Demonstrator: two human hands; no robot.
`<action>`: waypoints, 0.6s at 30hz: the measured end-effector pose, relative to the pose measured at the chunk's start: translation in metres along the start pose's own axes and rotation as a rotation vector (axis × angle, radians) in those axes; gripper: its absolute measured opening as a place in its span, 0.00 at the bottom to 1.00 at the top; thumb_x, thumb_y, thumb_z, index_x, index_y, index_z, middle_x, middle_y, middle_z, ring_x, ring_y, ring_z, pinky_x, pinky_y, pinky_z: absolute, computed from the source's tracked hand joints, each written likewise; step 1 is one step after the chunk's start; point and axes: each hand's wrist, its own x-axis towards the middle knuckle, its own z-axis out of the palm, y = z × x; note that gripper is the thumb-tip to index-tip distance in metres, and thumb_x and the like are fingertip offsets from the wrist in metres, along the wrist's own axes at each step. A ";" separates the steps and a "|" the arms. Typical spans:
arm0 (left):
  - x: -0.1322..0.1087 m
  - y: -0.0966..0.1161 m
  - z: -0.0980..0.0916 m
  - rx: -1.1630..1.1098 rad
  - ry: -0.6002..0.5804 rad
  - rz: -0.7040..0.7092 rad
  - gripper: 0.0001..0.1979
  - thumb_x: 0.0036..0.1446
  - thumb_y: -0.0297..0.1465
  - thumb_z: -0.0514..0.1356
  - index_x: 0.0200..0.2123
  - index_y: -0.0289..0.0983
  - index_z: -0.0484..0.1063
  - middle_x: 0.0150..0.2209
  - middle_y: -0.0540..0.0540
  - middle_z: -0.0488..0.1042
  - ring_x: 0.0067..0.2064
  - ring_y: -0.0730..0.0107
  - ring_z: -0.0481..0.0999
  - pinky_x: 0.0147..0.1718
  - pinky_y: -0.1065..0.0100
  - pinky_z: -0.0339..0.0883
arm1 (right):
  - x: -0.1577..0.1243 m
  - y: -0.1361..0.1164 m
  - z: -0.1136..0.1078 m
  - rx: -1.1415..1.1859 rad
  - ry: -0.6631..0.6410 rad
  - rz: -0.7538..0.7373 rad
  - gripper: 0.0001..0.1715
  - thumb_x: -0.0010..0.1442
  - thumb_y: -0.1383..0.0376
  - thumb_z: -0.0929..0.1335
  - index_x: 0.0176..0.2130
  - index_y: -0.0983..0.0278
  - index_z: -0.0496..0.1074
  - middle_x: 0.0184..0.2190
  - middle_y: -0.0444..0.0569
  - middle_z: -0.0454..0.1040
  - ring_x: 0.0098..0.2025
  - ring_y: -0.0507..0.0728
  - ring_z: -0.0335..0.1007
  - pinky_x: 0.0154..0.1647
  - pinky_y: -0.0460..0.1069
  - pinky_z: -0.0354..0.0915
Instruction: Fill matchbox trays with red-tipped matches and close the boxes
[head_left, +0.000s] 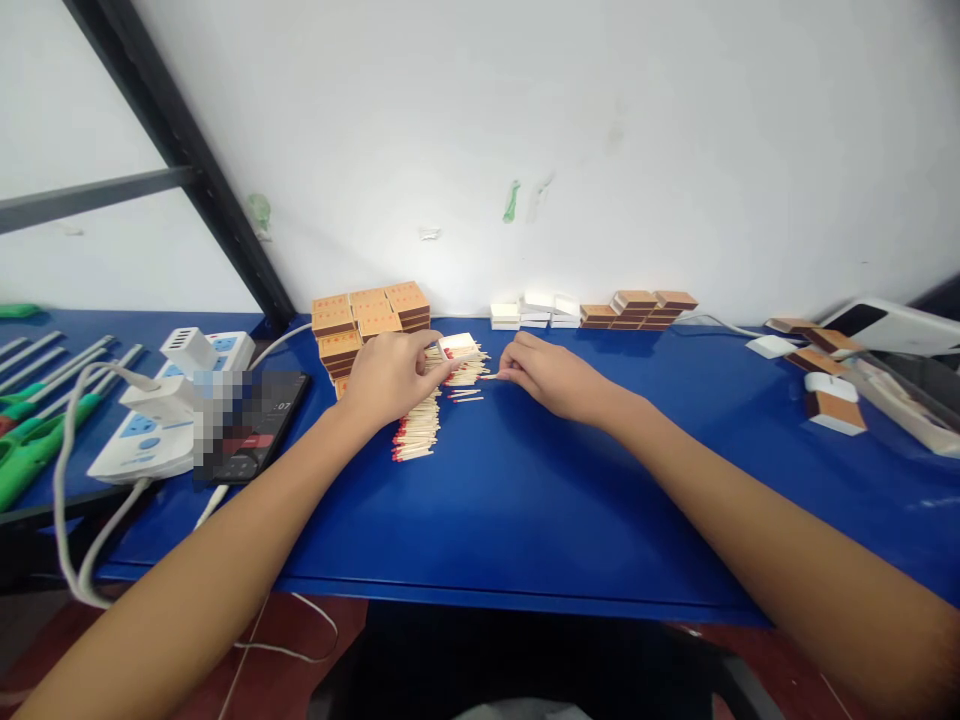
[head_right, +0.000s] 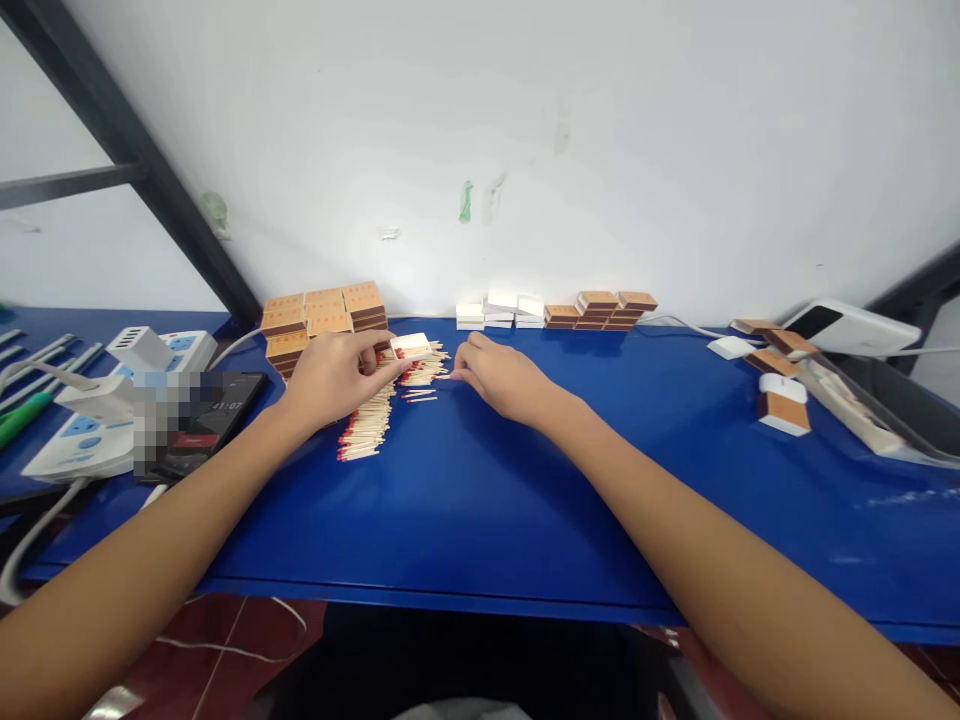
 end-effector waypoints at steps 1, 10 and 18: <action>0.000 0.000 0.000 0.000 -0.003 0.000 0.17 0.65 0.47 0.63 0.41 0.39 0.79 0.28 0.48 0.79 0.29 0.65 0.75 0.29 0.66 0.57 | 0.000 0.003 0.000 0.012 0.004 -0.003 0.09 0.73 0.63 0.64 0.42 0.63 0.72 0.43 0.52 0.70 0.38 0.57 0.69 0.41 0.51 0.63; 0.000 -0.001 0.001 -0.019 -0.010 -0.004 0.18 0.65 0.47 0.62 0.45 0.40 0.80 0.27 0.49 0.79 0.30 0.64 0.76 0.29 0.67 0.57 | 0.000 0.021 -0.009 0.042 0.013 -0.052 0.07 0.68 0.62 0.68 0.37 0.62 0.74 0.37 0.50 0.72 0.37 0.57 0.68 0.39 0.50 0.61; 0.001 -0.001 0.001 -0.032 -0.020 0.022 0.18 0.65 0.47 0.63 0.44 0.39 0.80 0.26 0.49 0.78 0.30 0.64 0.77 0.29 0.66 0.57 | 0.000 0.018 -0.006 0.056 -0.009 -0.024 0.06 0.65 0.61 0.71 0.40 0.62 0.75 0.39 0.50 0.73 0.38 0.56 0.69 0.38 0.50 0.61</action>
